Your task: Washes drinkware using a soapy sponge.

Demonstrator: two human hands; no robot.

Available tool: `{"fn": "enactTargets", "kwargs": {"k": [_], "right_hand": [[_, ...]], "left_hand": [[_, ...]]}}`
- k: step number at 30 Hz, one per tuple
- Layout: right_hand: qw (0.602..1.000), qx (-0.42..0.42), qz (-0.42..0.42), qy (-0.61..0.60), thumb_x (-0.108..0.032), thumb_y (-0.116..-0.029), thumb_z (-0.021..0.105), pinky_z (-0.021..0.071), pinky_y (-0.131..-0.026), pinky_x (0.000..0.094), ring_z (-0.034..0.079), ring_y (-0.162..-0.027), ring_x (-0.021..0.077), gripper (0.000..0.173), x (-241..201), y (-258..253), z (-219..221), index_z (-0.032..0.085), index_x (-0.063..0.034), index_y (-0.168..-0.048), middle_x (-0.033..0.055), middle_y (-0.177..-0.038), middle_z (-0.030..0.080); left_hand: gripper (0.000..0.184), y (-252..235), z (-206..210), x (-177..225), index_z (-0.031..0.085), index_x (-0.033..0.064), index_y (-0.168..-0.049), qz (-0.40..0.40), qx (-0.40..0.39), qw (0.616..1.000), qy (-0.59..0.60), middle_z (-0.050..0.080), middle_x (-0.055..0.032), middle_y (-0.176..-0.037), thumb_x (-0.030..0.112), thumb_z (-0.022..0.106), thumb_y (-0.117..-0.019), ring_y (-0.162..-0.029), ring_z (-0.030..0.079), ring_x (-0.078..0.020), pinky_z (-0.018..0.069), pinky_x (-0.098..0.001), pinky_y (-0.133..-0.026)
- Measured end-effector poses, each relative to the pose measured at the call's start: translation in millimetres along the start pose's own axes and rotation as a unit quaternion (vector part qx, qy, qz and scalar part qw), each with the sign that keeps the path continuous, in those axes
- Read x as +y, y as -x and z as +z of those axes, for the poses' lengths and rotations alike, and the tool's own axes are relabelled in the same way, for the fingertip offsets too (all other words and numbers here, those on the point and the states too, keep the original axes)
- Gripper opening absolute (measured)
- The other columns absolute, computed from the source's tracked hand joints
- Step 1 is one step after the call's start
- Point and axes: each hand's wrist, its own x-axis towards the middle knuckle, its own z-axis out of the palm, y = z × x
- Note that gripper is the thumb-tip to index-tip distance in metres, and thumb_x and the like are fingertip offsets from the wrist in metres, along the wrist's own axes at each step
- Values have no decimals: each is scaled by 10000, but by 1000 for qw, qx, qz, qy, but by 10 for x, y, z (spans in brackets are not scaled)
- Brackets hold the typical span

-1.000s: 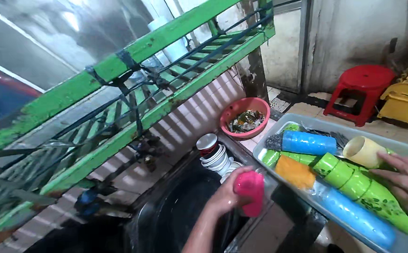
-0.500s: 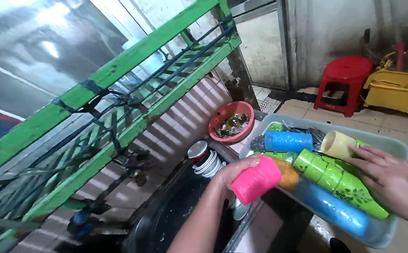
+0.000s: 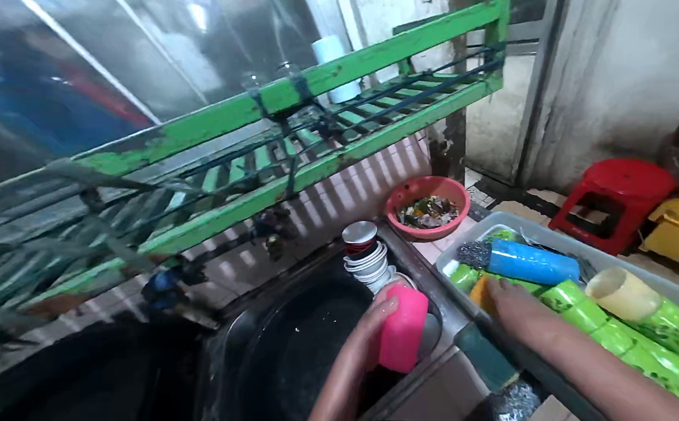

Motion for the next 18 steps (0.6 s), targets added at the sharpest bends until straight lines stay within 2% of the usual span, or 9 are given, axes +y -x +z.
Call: {"fn": "enactTargets", "kwargs": {"k": [3, 4, 6, 7, 9, 11, 14, 16, 18], "right_hand": [[1000, 24, 14, -2, -182, -928, 686, 384, -1085, 681, 471, -1348, 515, 786, 63, -45, -22, 292, 5, -1582, 325, -1446, 495], [999, 27, 12, -43, -228, -914, 712, 371, -1093, 687, 474, -1350, 504, 780, 138, -81, -13, 345, -5, -1566, 317, -1454, 492], [992, 27, 4, -126, -307, -908, 750, 399, -1095, 642, 504, -1321, 467, 642, 286, -135, 50, 539, 5, -1427, 300, -1409, 530], [988, 18, 1, -152, -311, -928, 738, 405, -1103, 610, 504, -1323, 447, 593, 332, -128, 93, 564, 2, -1401, 291, -1414, 521], [984, -3, -9, -178, -274, -971, 690, 420, -1101, 579, 528, -1309, 417, 544, 389, -93, 185, 533, -30, -1431, 265, -1404, 542], [987, -41, -6, -155, -268, -1018, 626, 442, -1076, 593, 578, -1273, 406, 540, 396, -42, 194, 454, -99, -1501, 238, -1374, 590], [992, -43, -2, -122, -235, -1017, 609, 457, -1054, 608, 602, -1245, 415, 513, 369, 27, 173, 475, -117, -1498, 237, -1334, 624], [989, 26, -12, -148, -201, -1007, 606, 492, -1002, 616, 643, -1169, 429, 489, 357, 162, 207, 502, -120, -1478, 244, -1256, 662], [980, 95, -43, -170, -162, -1005, 597, 518, -932, 638, 679, -1072, 455, 505, 367, 311, 244, 489, -128, -1497, 255, -1174, 692]], "left_hand": [[806, 222, -175, -24, 396, 64, -1531, -8, 19, 1000, 21, 648, -142, -1293, 495, 618, -888, -1098, 671, -234, 583, -419, -911], [789, 273, -218, -11, 406, 66, -1528, -10, 29, 999, 20, 652, -138, -1286, 487, 612, -894, -1088, 675, -230, 586, -415, -903], [766, 331, -280, 22, 412, 73, -1525, -14, 49, 999, 13, 655, -129, -1270, 467, 593, -894, -1065, 680, -222, 592, -410, -880], [769, 342, -301, 28, 408, 75, -1528, -13, 54, 998, 14, 656, -131, -1266, 463, 595, -891, -1060, 681, -225, 593, -413, -875], [817, 310, -310, 29, 387, 70, -1538, -6, 51, 998, 34, 656, -142, -1257, 475, 629, -871, -1050, 685, -238, 596, -424, -871], [844, 204, -253, 22, 346, 62, -1540, 6, 37, 998, 54, 658, -155, -1238, 453, 661, -862, -1043, 687, -244, 597, -430, -872], [714, -58, 4, 134, 286, 47, -1556, 31, 14, 999, 15, 623, -160, -1286, 268, 566, -938, -1066, 682, -233, 599, -420, -891], [668, -310, 270, 260, 392, 30, -1490, 60, 12, 998, -24, 592, -157, -1338, 208, 642, -897, -1104, 665, -223, 594, -406, -905], [502, -571, 594, 420, 552, 29, -1324, 111, 13, 989, -99, 554, -119, -1431, 170, 728, -875, -1223, 612, -190, 557, -387, -984]]}}
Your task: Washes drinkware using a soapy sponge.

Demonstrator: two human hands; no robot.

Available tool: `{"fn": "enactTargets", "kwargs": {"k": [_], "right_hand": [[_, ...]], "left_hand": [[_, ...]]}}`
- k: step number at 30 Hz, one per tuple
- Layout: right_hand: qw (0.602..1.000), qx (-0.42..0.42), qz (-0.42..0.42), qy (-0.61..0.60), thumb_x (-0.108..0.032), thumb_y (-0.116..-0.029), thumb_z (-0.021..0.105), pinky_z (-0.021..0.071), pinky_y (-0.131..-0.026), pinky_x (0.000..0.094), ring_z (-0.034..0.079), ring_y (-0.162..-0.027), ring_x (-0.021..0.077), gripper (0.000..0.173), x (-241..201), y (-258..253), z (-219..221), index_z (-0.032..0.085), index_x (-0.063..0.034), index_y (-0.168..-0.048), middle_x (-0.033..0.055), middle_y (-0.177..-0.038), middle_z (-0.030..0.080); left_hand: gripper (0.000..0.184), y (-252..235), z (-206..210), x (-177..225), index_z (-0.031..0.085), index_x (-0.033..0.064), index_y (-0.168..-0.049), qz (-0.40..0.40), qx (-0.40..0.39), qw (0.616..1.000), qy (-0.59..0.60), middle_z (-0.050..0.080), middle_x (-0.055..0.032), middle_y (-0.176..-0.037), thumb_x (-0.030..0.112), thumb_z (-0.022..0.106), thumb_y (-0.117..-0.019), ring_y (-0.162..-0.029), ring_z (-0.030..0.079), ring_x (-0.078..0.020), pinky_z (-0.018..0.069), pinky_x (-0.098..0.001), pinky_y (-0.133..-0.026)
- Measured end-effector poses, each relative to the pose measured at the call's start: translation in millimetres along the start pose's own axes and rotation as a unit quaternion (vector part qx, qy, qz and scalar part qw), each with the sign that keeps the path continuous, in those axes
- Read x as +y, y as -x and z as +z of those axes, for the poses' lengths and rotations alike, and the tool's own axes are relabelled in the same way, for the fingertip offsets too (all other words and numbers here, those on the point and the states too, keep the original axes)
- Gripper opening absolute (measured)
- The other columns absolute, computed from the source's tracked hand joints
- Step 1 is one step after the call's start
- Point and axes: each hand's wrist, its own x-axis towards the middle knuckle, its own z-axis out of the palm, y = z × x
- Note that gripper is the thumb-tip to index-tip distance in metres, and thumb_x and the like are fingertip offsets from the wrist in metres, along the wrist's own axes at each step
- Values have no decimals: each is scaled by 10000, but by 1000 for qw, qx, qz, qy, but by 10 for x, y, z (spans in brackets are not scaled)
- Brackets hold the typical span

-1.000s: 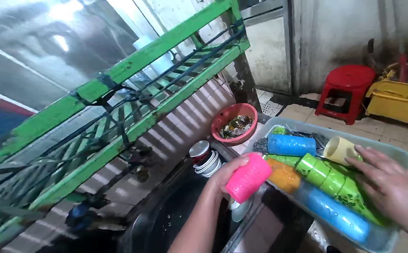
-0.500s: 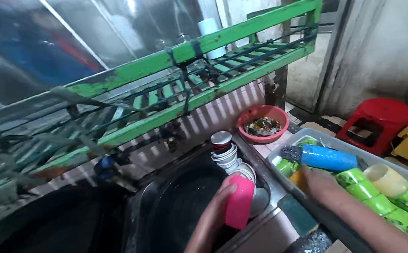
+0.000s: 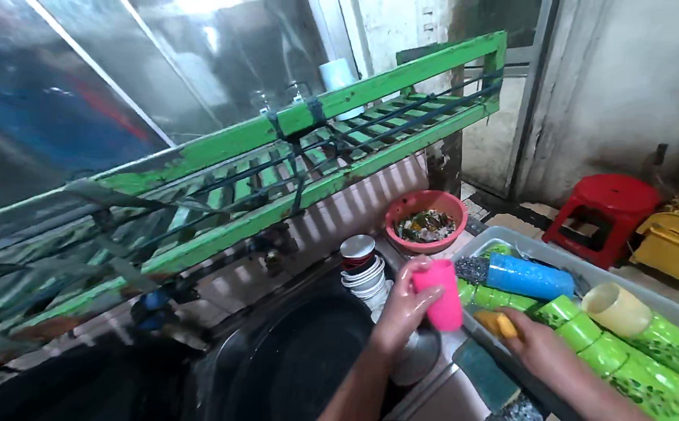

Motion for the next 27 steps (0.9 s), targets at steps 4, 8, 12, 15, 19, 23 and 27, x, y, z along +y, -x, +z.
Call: {"fn": "enactTargets", "kwargs": {"k": [4, 8, 12, 15, 19, 23, 27], "right_hand": [[993, 89, -75, -30, -57, -951, 598, 548, -828, 653, 714, -942, 451, 555, 4, 212, -26, 513, -130, -1495, 241, -1093, 723], [957, 148, -48, -243, -124, -923, 708, 569, -918, 519, 710, -1040, 306, 521, 87, 248, -98, 556, -43, -1415, 190, -1179, 707], [879, 142, 12, -456, -111, -912, 697, 635, -768, 366, 741, -860, 164, 418, 118, 307, -331, 567, -21, -1299, 82, -1015, 743], [837, 171, 3, -520, -214, -925, 628, 640, -717, 357, 737, -822, 158, 398, 279, 353, -567, 585, -36, -1279, 53, -977, 736], [744, 133, -38, -654, -360, -999, 520, 647, -732, 360, 740, -875, 157, 368, 570, 313, -828, 538, -155, -1304, 44, -1014, 733], [724, 110, -27, -680, -458, -1008, 520, 643, -764, 394, 734, -937, 186, 421, 746, 264, -968, 533, -187, -1330, 68, -1066, 723], [814, 187, -58, -546, -299, -984, 518, 639, -754, 317, 724, -906, 99, 500, 872, 305, -1081, 418, -187, -1461, -9, -1092, 706]], "left_hand": [[201, -630, 611, 273, 705, 83, -947, 121, -14, 969, -216, 432, -77, -1580, 213, 829, -857, -1401, 473, -219, 487, -450, -1071], [233, -1155, 1135, 98, 758, 74, -1005, 130, -23, 941, -312, 375, -72, -1633, 301, 737, -957, -1378, 515, -248, 510, -485, -1057], [370, -1332, 1364, -332, 743, 127, -1240, 60, -56, 921, -380, 275, -87, -1687, 397, 588, -1041, -1449, 428, -338, 396, -568, -1148], [466, -1149, 1233, -267, 664, 164, -1382, 69, -83, 896, -430, 266, -75, -1694, 466, 505, -1063, -1567, 179, -356, 186, -650, -1221], [370, -698, 1062, 126, 743, 7, -1003, 63, -205, 849, -484, 688, -180, -1116, 323, 555, -1042, -1116, 648, -342, 524, -557, -977], [370, -312, 1397, 121, 705, -37, -1051, -178, -415, 681, -577, 688, -261, -1126, 321, 651, -975, -1090, 650, -452, 487, -703, -893], [466, -186, 1717, -65, 597, 70, -1387, -158, -470, 623, -605, 639, -244, -1311, 333, 641, -1004, -1230, 595, -459, 453, -707, -980]]}}
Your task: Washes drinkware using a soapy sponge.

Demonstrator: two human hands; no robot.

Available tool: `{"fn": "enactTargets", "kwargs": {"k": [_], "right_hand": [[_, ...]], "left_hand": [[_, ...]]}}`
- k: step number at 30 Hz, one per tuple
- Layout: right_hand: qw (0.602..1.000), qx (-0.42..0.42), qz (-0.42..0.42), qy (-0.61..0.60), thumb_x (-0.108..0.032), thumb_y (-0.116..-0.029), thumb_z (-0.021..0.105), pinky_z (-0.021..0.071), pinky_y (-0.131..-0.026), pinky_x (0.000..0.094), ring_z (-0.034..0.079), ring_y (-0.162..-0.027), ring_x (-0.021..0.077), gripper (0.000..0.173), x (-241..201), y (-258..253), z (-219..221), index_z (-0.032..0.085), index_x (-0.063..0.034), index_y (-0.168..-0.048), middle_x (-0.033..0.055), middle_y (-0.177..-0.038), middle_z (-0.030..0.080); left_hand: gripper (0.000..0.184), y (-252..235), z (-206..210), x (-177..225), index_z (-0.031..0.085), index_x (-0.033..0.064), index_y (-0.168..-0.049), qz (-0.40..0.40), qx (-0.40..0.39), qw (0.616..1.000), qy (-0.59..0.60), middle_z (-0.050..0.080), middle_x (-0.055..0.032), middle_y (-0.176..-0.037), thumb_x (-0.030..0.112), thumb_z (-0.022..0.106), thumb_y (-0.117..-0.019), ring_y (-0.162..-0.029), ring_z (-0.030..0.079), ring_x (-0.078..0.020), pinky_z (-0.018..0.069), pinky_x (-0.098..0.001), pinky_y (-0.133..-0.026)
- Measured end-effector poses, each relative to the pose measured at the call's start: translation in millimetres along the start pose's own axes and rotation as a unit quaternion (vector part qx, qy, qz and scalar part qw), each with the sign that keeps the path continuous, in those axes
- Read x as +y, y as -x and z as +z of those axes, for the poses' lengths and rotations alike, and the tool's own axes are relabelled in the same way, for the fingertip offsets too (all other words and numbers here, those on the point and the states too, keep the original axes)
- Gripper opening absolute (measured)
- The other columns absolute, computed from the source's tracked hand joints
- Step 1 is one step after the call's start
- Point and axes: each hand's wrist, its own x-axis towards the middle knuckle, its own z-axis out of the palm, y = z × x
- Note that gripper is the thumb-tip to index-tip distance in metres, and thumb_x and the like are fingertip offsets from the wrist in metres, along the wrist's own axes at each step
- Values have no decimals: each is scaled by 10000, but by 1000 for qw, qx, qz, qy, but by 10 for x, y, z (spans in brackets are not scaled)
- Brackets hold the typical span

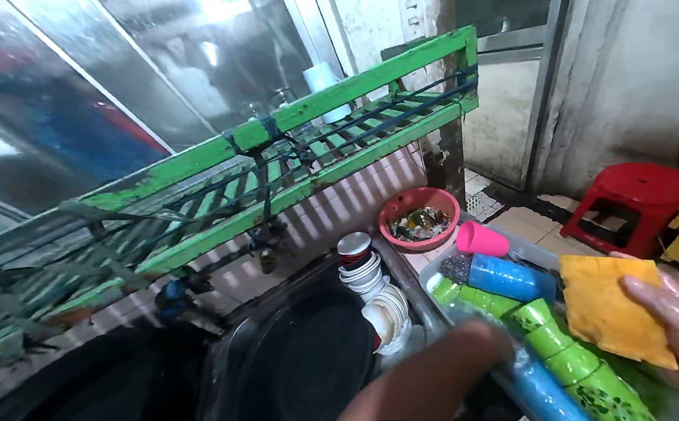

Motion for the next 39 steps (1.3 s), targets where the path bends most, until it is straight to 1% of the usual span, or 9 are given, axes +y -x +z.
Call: {"fn": "enactTargets", "kwargs": {"k": [5, 8, 12, 15, 18, 23, 26, 35, 39], "right_hand": [[953, -38, -164, 254, -191, -913, 599, 543, -963, 339, 628, -1152, 121, 551, 182, 136, -227, 527, 11, -1421, 152, -1321, 629], [915, -58, -242, 319, -233, -936, 564, 526, -1042, 414, 610, -1272, 211, 482, 435, 213, -341, 616, -34, -1371, 156, -1383, 628], [876, -68, -213, 427, -278, -940, 602, 555, -910, 577, 690, -1106, 287, 447, 442, 290, -277, 648, -163, -1369, 99, -1268, 695], [880, -164, -78, 439, -411, -1008, 579, 469, -1039, 611, 587, -1289, 305, 574, 277, 288, -223, 454, -233, -1540, 90, -1481, 552], [876, -231, 34, 423, -276, -1067, 529, 352, -1169, 565, 426, -1459, 293, 617, 101, 228, -192, 281, -247, -1631, 91, -1638, 364], [907, -190, -48, 374, -246, -986, 682, 504, -980, 598, 652, -1181, 325, 600, 238, 174, -277, 467, -298, -1543, 133, -1335, 662], [934, -143, -77, 318, -229, -952, 709, 506, -941, 616, 668, -1137, 339, 554, 245, 196, -282, 558, -278, -1483, 147, -1279, 691], [964, -103, -107, 219, -217, -968, 695, 472, -1049, 542, 596, -1272, 254, 553, 272, 141, -274, 538, -216, -1497, 95, -1434, 599], [965, -107, -106, 215, -247, -969, 700, 470, -1060, 521, 595, -1269, 249, 561, 287, 114, -265, 530, -195, -1501, 103, -1421, 604]], "left_hand": [[381, -222, 221, 202, 611, 15, -1359, -33, 33, 998, 29, 548, -269, -1432, 215, 560, -1039, -1328, 507, -490, 433, -727, -994], [345, -228, 186, 154, 661, 17, -1277, -49, 59, 994, 79, 593, -229, -1386, 244, 560, -1038, -1280, 566, -437, 469, -673, -1002], [303, -189, 124, 166, 662, -34, -1237, -10, 56, 998, 10, 636, -255, -1302, 155, 576, -1015, -1229, 596, -450, 473, -666, -990], [290, -184, 91, 149, 683, -27, -1203, -39, 29, 998, 45, 665, -233, -1232, 175, 581, -1020, -1180, 617, -400, 474, -608, -983], [313, -153, -2, 161, 685, 15, -1243, -38, -14, 998, -41, 654, -234, -1272, 183, 656, -980, -1222, 602, -422, 461, -628, -1019], [265, -213, -74, 229, 681, -25, -1185, -24, -61, 989, -135, 674, -261, -1170, 159, 626, -1002, -1135, 633, -443, 479, -645, -970], [254, -187, -119, 179, 689, -9, -1208, -26, -24, 989, -141, 682, -250, -1168, 135, 626, -1008, -1132, 639, -431, 476, -617, -986], [253, 168, -71, -329, 673, 59, -1218, 41, 178, 981, 62, 682, -125, -1198, -12, 653, -976, -1062, 664, -246, 534, -499, -947], [346, 308, -20, -498, 573, 90, -1304, 72, 279, 878, 382, 650, -71, -1150, -10, 472, -988, -900, 661, -154, 579, -355, -792]]}}
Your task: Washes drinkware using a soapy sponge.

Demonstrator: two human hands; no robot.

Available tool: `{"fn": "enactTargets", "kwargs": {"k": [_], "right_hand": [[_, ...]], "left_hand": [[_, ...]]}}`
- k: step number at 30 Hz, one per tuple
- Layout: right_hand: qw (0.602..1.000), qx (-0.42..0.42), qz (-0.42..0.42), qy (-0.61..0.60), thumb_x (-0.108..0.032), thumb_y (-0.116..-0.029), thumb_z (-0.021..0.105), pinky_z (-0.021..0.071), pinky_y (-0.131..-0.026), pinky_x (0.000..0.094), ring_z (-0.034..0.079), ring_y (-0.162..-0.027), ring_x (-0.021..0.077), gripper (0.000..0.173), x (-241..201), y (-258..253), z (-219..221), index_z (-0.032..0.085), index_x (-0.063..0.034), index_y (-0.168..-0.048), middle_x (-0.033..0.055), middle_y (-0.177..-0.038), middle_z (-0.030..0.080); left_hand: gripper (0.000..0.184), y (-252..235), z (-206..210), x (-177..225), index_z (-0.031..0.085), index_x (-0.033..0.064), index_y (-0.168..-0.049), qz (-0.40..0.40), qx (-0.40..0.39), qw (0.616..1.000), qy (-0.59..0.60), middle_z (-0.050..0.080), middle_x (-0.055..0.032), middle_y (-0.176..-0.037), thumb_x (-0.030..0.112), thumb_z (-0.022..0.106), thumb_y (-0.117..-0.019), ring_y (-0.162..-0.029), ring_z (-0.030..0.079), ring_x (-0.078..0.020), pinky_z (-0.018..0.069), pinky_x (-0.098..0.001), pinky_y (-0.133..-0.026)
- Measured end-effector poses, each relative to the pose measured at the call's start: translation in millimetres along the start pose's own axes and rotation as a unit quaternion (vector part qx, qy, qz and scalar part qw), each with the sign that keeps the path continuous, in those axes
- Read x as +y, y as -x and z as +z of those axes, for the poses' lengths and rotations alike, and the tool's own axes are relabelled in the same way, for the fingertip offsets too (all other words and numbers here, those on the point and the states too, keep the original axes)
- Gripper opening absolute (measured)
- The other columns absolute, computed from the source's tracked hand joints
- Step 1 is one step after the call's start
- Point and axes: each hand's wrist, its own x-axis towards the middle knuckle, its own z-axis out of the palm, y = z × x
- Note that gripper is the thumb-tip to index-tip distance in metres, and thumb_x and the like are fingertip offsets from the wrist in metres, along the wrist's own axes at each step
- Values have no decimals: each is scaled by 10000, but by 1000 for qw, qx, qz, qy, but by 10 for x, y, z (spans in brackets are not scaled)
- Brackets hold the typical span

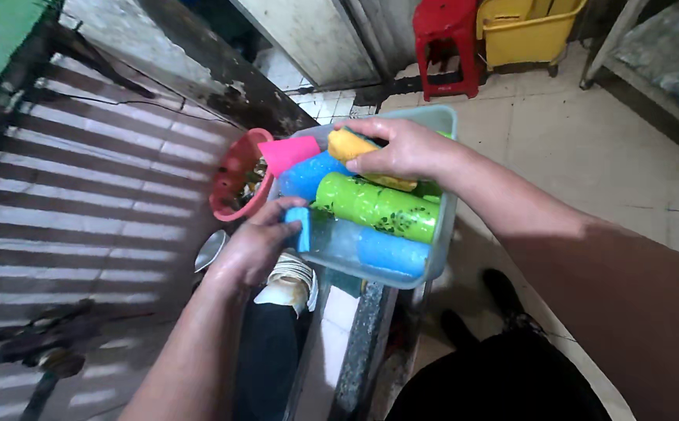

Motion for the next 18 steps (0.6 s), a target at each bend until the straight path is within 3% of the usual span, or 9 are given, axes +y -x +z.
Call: {"fn": "enactTargets", "kwargs": {"k": [2, 5, 8, 10, 12, 13, 15, 16, 18], "right_hand": [[1000, 11, -1, -19, -244, -969, 698, 486, -1048, 499, 607, -1249, 236, 555, 5, 12, 0, 533, -192, -1496, 104, -1414, 608], [999, 38, 25, -27, -288, -977, 680, 488, -1045, 517, 600, -1260, 242, 563, -3, 22, -8, 517, -211, -1510, 107, -1441, 586], [990, 78, 105, -50, -346, -999, 647, 517, -991, 546, 633, -1196, 280, 567, -120, 19, 51, 478, -251, -1532, 138, -1401, 602], [982, 110, 142, -57, -375, -1023, 601, 504, -982, 584, 619, -1202, 328, 587, -336, -19, 229, 415, -256, -1566, 176, -1415, 577], [986, 111, 113, -49, -337, -1046, 524, 476, -1010, 590, 572, -1264, 341, 573, -613, -61, 552, 380, -216, -1587, 175, -1495, 507], [991, 102, 83, -24, -320, -1053, 485, 472, -1011, 592, 564, -1277, 346, 554, -720, -76, 778, 391, -179, -1580, 169, -1519, 492], [995, 32, 44, 77, -333, -1065, 462, 365, -1126, 627, 430, -1426, 373, 541, -781, -155, 1212, 425, -131, -1565, 145, -1612, 394], [990, 1, 45, 137, -396, -1063, 463, 319, -1145, 645, 373, -1475, 352, 539, -773, -205, 1375, 453, -180, -1557, 95, -1631, 381], [980, -3, 56, 192, -437, -1055, 467, 297, -1153, 645, 366, -1487, 316, 511, -705, -365, 1505, 512, -223, -1517, 59, -1596, 441]], "left_hand": [[376, -13, -33, -59, 588, 169, -1293, 13, 47, 978, 201, 662, -6, -1146, 122, 371, -990, -810, 656, -96, 574, -269, -679], [360, -25, -1, -25, 592, 189, -1255, -18, 60, 897, 438, 646, -31, -1105, 363, 357, -1046, -714, 615, -99, 503, -225, -542], [271, 40, 117, 14, 592, 157, -1223, -49, 88, 823, 558, 682, -80, -1050, 305, 471, -1032, -661, 641, -114, 493, -206, -482], [228, 96, 223, 73, 612, 139, -1184, -63, 133, 769, 622, 695, -86, -991, 245, 506, -1013, -731, 683, -164, 564, -270, -580], [172, 115, 327, 162, 592, 99, -1104, -70, 177, 695, 693, 671, -103, -942, 209, 485, -1026, -837, 704, -255, 614, -419, -744], [181, 102, 372, 203, 574, 87, -1093, -74, 196, 670, 713, 659, -109, -923, 218, 463, -1033, -827, 697, -268, 612, -448, -740], [284, 129, 463, 285, 572, 92, -1140, -80, 219, 659, 715, 649, -105, -931, 313, 409, -1065, -815, 664, -233, 576, -426, -695], [360, 171, 506, 332, 569, 95, -1158, -77, 232, 670, 701, 649, -101, -931, 373, 347, -1096, -813, 656, -214, 565, -412, -677], [407, 235, 565, 426, 575, 63, -1240, -79, 252, 686, 678, 660, -135, -1053, 365, 333, -1116, -941, 654, -244, 563, -459, -781]]}}
